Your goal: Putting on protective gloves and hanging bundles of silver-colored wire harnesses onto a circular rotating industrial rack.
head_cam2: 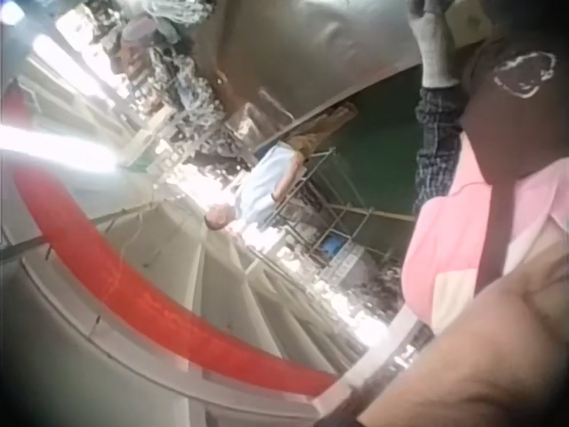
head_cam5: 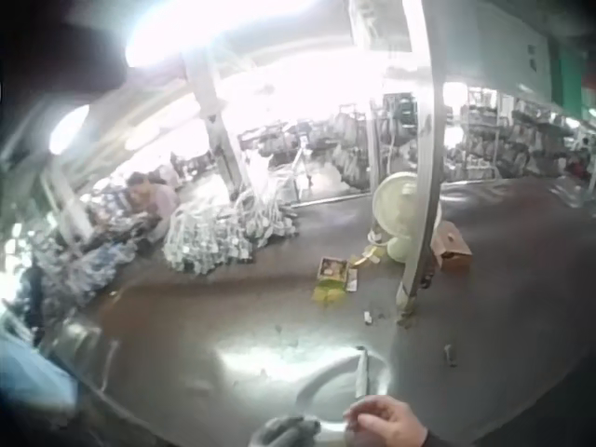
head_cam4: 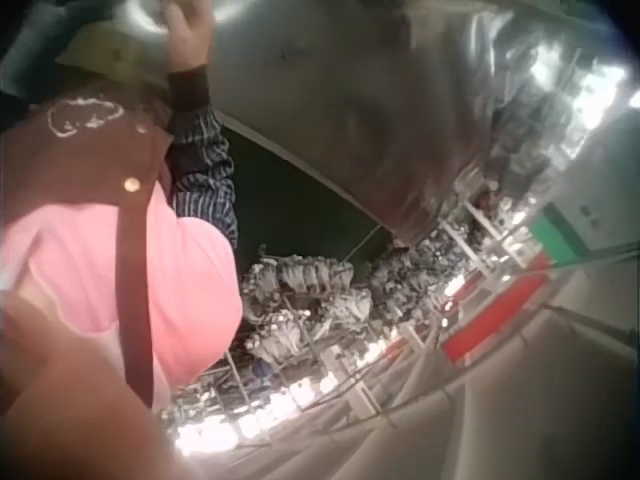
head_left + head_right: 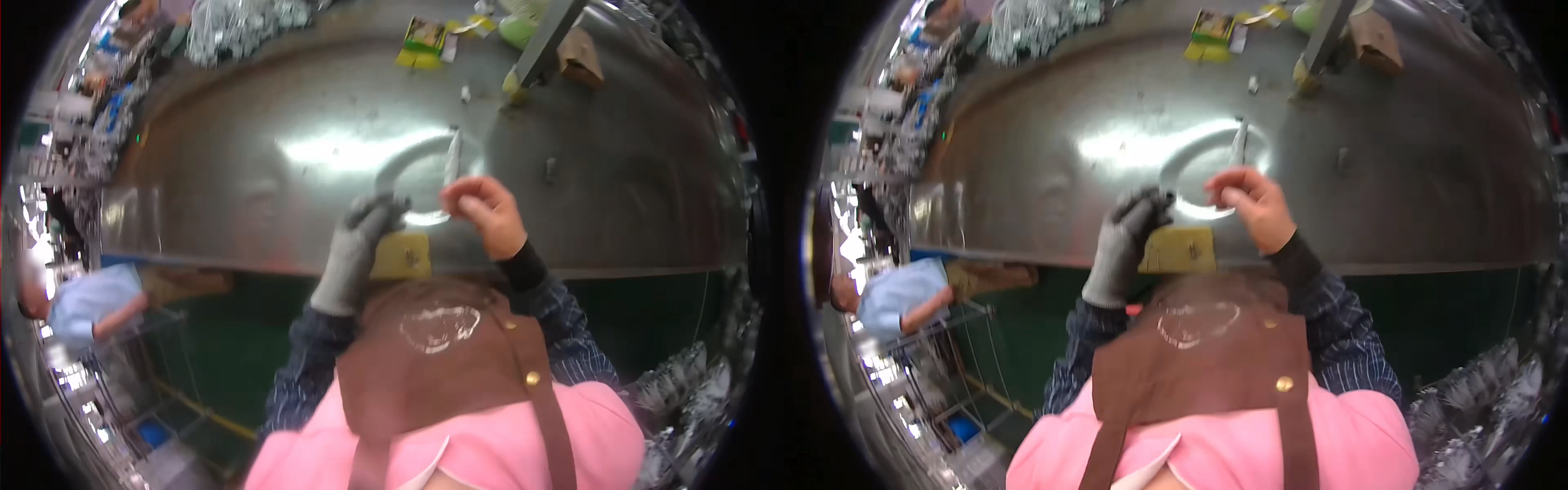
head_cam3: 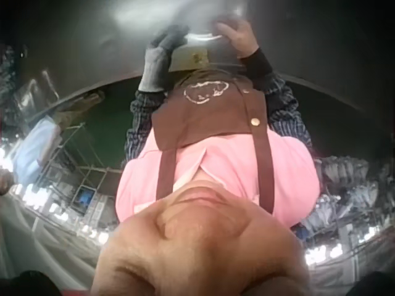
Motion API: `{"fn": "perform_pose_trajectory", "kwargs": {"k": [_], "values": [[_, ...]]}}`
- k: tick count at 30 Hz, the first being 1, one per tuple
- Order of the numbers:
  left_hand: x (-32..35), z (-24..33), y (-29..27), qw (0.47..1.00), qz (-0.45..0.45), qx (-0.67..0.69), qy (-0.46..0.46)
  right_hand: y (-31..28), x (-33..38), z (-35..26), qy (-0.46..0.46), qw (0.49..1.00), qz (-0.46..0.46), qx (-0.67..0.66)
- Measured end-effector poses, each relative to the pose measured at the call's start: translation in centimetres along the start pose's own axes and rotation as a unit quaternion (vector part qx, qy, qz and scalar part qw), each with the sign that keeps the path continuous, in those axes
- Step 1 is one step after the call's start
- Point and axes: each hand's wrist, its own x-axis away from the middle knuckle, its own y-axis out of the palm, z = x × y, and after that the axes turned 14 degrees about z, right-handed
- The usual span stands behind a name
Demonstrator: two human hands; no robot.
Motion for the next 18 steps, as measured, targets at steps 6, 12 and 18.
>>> {"fn": "perform_pose_trajectory", "kwargs": {"k": [6, 12, 18], "values": [[-0.3, -0.1, -0.5, 0.985, 0.041, 0.123, -0.114, 2.0, 0.8, -1.5, -0.033, 0.994, -0.105, -0.024], [0.0, -0.8, -1.2, 0.996, -0.011, 0.075, -0.057, 2.7, 1.3, -1.2, -0.069, 0.983, -0.154, 0.073], [0.2, -0.4, -1.7, 0.994, 0.001, 0.09, -0.061, 2.3, 0.2, 0.0, -0.067, 0.989, -0.101, 0.079]]}}
